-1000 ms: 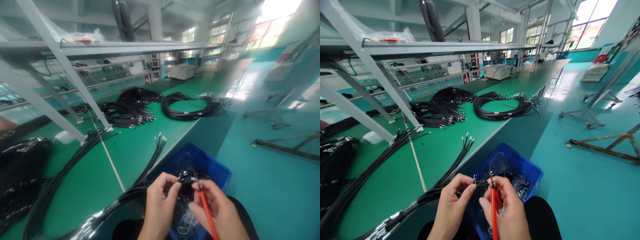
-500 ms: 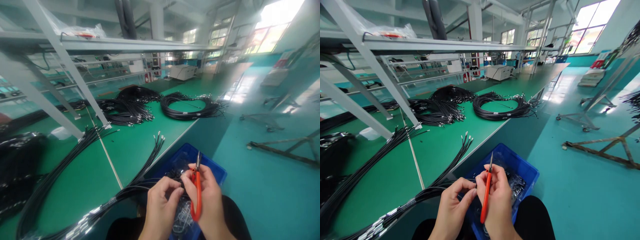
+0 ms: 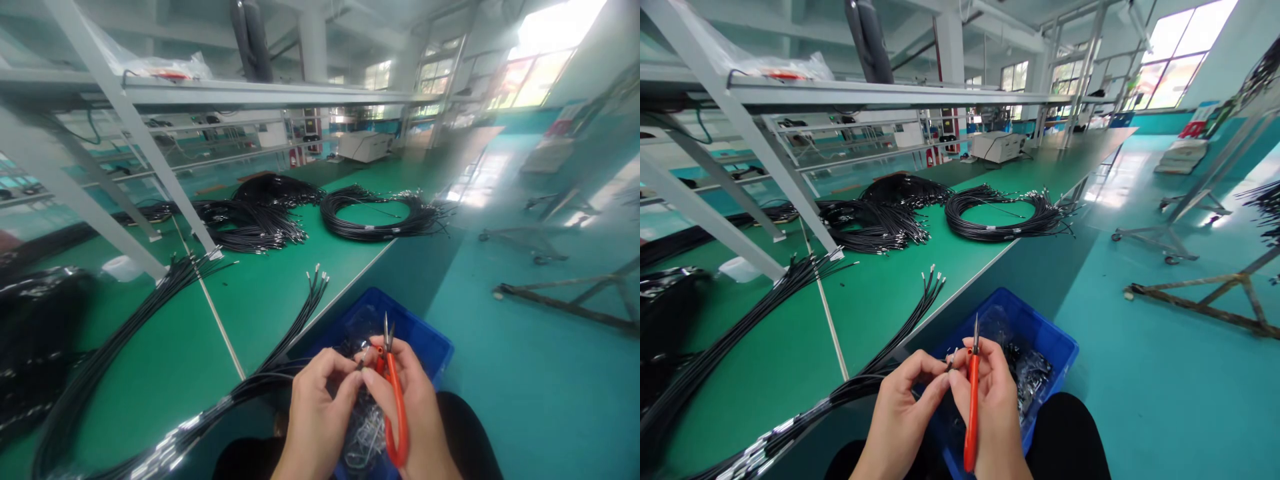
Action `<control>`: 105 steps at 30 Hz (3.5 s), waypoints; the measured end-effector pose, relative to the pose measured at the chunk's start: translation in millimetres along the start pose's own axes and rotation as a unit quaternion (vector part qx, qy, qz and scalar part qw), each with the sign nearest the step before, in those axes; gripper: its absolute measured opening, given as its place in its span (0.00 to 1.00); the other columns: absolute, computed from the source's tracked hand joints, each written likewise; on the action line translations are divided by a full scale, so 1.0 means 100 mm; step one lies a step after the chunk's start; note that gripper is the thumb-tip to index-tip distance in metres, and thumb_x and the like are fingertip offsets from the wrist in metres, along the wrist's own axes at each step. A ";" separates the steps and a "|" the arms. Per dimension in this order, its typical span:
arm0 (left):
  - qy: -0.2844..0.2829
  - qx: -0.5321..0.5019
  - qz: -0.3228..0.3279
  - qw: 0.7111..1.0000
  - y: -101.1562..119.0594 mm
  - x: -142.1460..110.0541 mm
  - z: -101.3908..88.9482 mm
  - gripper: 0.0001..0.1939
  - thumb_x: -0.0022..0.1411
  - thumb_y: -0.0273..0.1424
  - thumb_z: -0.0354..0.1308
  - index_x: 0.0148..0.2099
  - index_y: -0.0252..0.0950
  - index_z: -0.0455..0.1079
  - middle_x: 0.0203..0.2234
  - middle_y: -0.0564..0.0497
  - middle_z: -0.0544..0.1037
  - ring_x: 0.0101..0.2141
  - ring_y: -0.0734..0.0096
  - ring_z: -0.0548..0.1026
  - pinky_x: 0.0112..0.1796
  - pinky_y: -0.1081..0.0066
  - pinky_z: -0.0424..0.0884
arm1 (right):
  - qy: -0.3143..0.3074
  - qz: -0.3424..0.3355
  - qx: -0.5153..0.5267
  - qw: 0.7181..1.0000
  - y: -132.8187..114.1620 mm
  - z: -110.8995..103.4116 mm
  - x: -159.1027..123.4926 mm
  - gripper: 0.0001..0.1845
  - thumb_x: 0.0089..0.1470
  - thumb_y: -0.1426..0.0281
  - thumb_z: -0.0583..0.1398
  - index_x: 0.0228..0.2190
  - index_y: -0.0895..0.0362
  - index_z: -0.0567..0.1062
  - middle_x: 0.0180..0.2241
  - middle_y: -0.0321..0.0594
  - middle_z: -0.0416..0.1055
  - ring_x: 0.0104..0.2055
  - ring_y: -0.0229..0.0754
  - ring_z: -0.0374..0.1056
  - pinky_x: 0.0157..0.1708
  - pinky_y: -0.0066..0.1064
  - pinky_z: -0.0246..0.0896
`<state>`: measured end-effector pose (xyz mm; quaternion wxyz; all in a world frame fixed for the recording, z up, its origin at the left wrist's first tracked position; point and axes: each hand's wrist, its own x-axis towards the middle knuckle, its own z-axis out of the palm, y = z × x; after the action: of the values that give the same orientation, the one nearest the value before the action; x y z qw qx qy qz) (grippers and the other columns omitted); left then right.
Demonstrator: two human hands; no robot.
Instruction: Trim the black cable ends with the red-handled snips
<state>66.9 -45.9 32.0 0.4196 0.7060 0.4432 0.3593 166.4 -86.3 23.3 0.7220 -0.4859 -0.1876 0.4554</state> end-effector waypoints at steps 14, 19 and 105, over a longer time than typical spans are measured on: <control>-0.005 0.029 0.020 0.999 0.07 0.01 0.04 0.08 0.53 0.24 0.57 0.24 0.37 0.65 0.20 0.56 0.69 0.22 0.74 0.68 0.25 0.76 0.62 | -0.042 0.029 0.011 0.999 -0.09 -0.17 0.03 0.21 0.41 0.68 0.67 0.38 0.51 0.67 0.29 0.32 0.70 0.33 0.39 0.65 0.35 0.29 0.60; 0.007 0.053 0.021 0.998 0.08 -0.01 0.05 0.09 0.53 0.24 0.57 0.23 0.37 0.63 0.19 0.56 0.68 0.21 0.75 0.66 0.24 0.77 0.60 | -0.034 0.035 0.020 0.999 -0.05 -0.15 0.01 0.21 0.42 0.68 0.67 0.39 0.51 0.67 0.30 0.33 0.69 0.33 0.39 0.66 0.34 0.28 0.60; -0.137 -0.356 -0.079 0.921 -0.04 0.06 -0.26 0.05 0.52 0.27 0.63 0.28 0.32 0.69 0.22 0.54 0.71 0.25 0.76 0.63 0.30 0.76 0.59 | -0.349 0.278 -0.069 0.892 -0.37 -0.52 0.12 0.17 0.46 0.61 0.62 0.35 0.60 0.72 0.21 0.39 0.70 0.16 0.29 0.53 0.16 0.24 0.43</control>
<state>45.2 -31.8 38.9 0.7269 0.5152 0.2790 0.3583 226.6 -108.0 29.6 0.4184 -0.3763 -0.3159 0.7639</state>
